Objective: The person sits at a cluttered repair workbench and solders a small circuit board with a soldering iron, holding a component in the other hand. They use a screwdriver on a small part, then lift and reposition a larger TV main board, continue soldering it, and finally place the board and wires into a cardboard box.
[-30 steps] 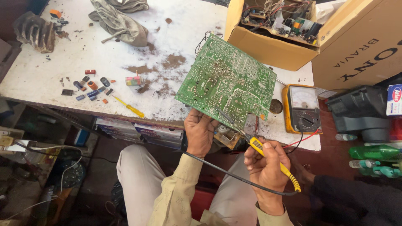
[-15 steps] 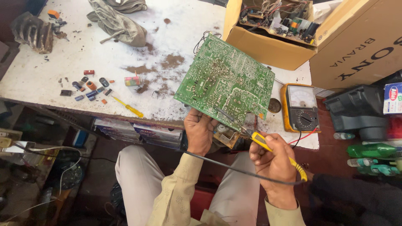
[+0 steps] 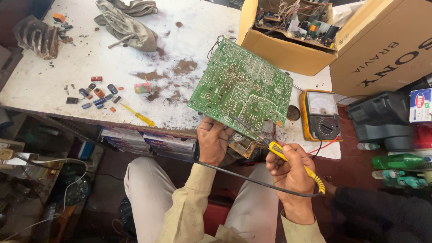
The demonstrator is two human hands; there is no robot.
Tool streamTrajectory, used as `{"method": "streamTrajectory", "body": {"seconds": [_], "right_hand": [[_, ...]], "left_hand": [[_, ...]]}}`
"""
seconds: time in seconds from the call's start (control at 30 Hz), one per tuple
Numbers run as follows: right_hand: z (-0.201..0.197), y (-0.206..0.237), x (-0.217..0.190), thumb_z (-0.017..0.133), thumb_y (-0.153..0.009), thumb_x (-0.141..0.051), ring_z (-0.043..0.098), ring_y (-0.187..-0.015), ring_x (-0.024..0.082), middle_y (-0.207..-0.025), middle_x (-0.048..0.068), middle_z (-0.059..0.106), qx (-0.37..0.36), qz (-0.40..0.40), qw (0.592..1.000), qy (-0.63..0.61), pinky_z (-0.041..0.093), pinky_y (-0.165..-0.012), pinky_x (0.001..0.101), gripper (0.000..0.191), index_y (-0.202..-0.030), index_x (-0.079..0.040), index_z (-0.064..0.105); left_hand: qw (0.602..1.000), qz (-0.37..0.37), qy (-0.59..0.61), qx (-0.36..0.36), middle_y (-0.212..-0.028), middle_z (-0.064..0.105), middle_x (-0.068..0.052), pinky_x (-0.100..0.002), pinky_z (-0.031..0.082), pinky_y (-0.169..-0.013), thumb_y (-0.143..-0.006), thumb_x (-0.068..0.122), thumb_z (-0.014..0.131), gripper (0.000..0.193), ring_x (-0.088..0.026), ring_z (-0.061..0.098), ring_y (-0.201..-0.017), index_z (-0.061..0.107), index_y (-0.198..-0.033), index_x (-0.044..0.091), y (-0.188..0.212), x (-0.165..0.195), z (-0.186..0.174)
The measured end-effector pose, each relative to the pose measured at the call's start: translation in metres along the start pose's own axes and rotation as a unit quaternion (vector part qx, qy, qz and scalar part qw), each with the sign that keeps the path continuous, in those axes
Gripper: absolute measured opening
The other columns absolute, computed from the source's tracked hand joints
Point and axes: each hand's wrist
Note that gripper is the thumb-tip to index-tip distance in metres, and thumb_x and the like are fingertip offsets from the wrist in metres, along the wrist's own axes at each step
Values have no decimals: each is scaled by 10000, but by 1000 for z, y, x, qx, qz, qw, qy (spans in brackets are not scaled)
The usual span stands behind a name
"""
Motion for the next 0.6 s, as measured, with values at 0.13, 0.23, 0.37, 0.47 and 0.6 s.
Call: {"method": "streamTrajectory", "body": {"seconds": [0.13, 0.23, 0.37, 0.47, 0.6], "right_hand": [[0, 1, 1, 595, -976, -161, 629, -594, 217, -764, 164, 687, -8, 8, 1000, -4, 470, -508, 272, 199, -1005, 26, 656], [0, 2, 7, 595, -988, -181, 616, -593, 214, -764, 156, 680, -7, -2, 1000, -17, 454, -500, 273, 204, -986, 18, 643], [-17, 3, 9, 608, -981, -220, 587, -610, 210, -770, 143, 664, 5, -47, 996, -81, 430, -510, 267, 223, -992, -1, 646], [-51, 1, 12, 618, -974, -237, 577, -671, 199, -800, 126, 654, -9, -57, 987, -152, 442, -561, 266, 233, -1009, -9, 654], [-99, -2, 42, 626, -1010, -205, 563, -753, 183, -889, 124, 653, -33, -49, 953, -299, 447, -610, 243, 162, -1043, -50, 660]], "left_hand": [[1000, -3, -1, 16, -1227, 677, -161, -485, 590, -988, -1034, -39, 529, 238, -272, 692, -1105, 577, -1266, -44, 0, -2, -1], [999, 7, -13, 28, -1208, 682, -159, -462, 598, -950, -1032, -45, 525, 224, -269, 698, -1079, 578, -1251, -44, 0, -5, -1], [984, 73, -140, 84, -1104, 696, -118, -403, 619, -861, -1023, -25, 557, 152, -205, 704, -979, 609, -1165, -16, 9, -3, 6], [896, 170, -383, 146, -994, 717, -126, -350, 591, -781, -1040, 1, 631, 69, -179, 690, -875, 652, -1104, -13, 23, 8, 17], [655, 321, -657, 190, -1029, 693, -123, -389, 540, -788, -962, 31, 679, 84, -268, 669, -933, 659, -1043, 22, 31, 48, 27]]}}
Point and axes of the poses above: each hand's wrist, its own y-axis away from the middle knuckle, its own z-axis out of the palm, x = y × z
